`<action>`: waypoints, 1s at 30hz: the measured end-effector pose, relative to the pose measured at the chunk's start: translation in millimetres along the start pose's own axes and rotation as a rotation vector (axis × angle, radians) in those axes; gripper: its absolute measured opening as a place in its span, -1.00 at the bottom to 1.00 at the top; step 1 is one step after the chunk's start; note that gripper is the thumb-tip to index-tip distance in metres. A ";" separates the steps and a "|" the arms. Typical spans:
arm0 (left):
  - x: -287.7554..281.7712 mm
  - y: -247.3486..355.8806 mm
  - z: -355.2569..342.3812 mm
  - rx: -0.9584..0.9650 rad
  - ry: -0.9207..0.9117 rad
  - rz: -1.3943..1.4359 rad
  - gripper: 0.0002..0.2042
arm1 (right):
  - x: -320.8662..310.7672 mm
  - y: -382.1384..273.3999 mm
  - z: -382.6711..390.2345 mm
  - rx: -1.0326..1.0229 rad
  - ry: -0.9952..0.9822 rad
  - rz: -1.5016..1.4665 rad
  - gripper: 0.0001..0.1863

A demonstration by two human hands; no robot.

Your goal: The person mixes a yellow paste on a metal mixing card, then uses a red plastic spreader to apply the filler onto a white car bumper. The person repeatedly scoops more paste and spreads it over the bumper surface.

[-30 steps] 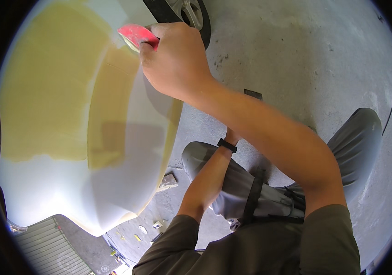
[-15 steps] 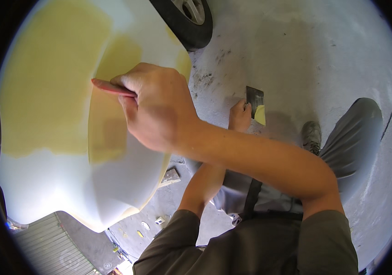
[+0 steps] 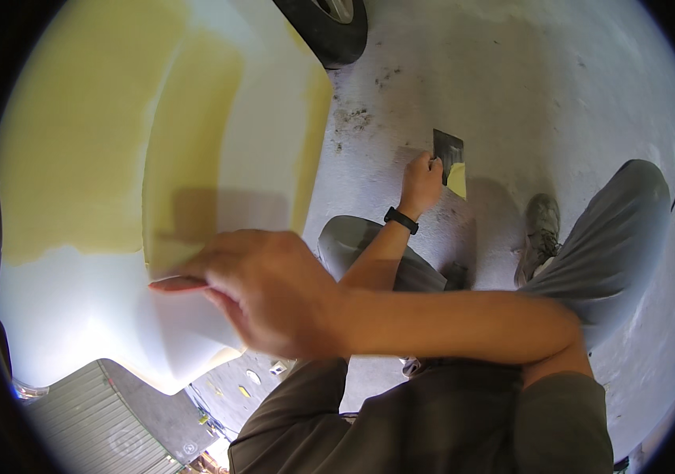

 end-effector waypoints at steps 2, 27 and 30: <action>1.3 -2.8 -0.2 -0.006 -0.007 0.022 -0.73 | -15.4 32.0 -4.9 0.177 -0.086 0.055 -0.74; -9.1 12.1 1.0 0.013 -0.007 -0.037 -0.75 | -31.6 38.5 -22.5 -0.043 0.283 0.242 -0.66; -8.2 10.1 0.0 0.031 -0.035 0.004 -0.76 | -14.6 25.2 6.4 -0.012 0.246 0.279 -0.47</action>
Point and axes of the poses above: each hand's wrist, its own z-axis away from the middle knuckle, its own x-axis out of the palm, y = z × x, the point moved 8 cm from there along -z, towards the middle knuckle, and after that the axes turned 9 degrees about y, right-handed, at the moved point
